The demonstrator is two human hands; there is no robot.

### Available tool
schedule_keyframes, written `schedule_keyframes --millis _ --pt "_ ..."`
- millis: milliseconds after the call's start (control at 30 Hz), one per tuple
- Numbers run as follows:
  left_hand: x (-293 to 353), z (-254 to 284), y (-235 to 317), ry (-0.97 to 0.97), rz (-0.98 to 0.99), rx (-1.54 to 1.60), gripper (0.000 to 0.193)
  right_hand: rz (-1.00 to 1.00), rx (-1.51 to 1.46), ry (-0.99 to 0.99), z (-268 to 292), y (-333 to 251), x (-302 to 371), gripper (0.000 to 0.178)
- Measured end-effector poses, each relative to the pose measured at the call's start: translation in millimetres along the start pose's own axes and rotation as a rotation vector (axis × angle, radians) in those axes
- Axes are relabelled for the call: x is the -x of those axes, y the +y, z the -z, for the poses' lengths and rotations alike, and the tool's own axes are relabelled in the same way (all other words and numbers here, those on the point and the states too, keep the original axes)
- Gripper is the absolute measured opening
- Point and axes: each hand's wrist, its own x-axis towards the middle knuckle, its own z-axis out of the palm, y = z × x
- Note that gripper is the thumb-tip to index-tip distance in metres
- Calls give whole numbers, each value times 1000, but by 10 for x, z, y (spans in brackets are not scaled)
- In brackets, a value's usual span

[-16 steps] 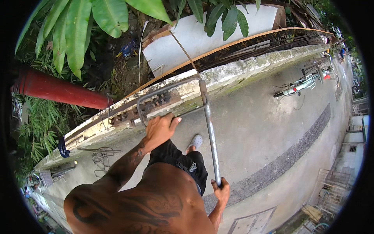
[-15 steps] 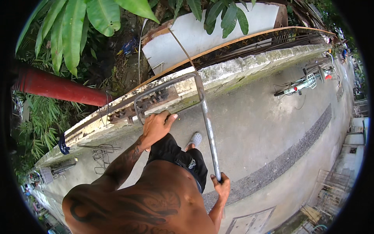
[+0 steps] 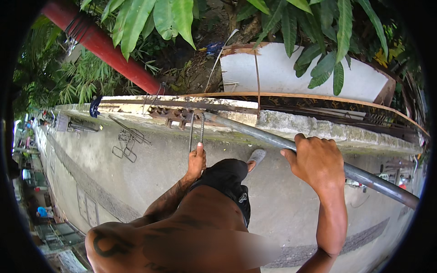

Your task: The person uses a long metal pipe as a lever to bend U-shaped metal rods on a concrete ledge. The person repeatedly positions the rods, applies force with the pipe, and places the bent pieces on the ground.

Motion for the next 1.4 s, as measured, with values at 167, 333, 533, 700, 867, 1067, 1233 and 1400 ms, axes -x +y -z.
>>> schedule_keyframes --millis 167,333,533,700,867,1067,1233,1400 --pt "-63 -591 -70 167 -50 130 59 201 103 -60 427 206 -537 39" --pt "-203 -815 -342 416 -163 -153 63 263 19 -391 -292 965 -990 38" --pt "-154 -927 -327 459 -171 -323 60 271 -98 -451 -977 1463 -937 35" --pt "163 -985 -256 629 -148 -508 57 280 -155 -473 -678 2495 -674 42" --pt "-166 -1315 -229 766 -199 -663 58 127 -282 -391 -1009 4372 30 33" --pt "72 -1242 248 954 -101 -1117 57 -189 -440 -333 -1255 4395 417 43" --pt "-70 -809 79 810 -22 -997 61 -128 -704 -280 -3258 5016 495 43" --pt "-133 -753 -96 865 -90 -987 62 117 -548 -134 -3023 4210 423 43"
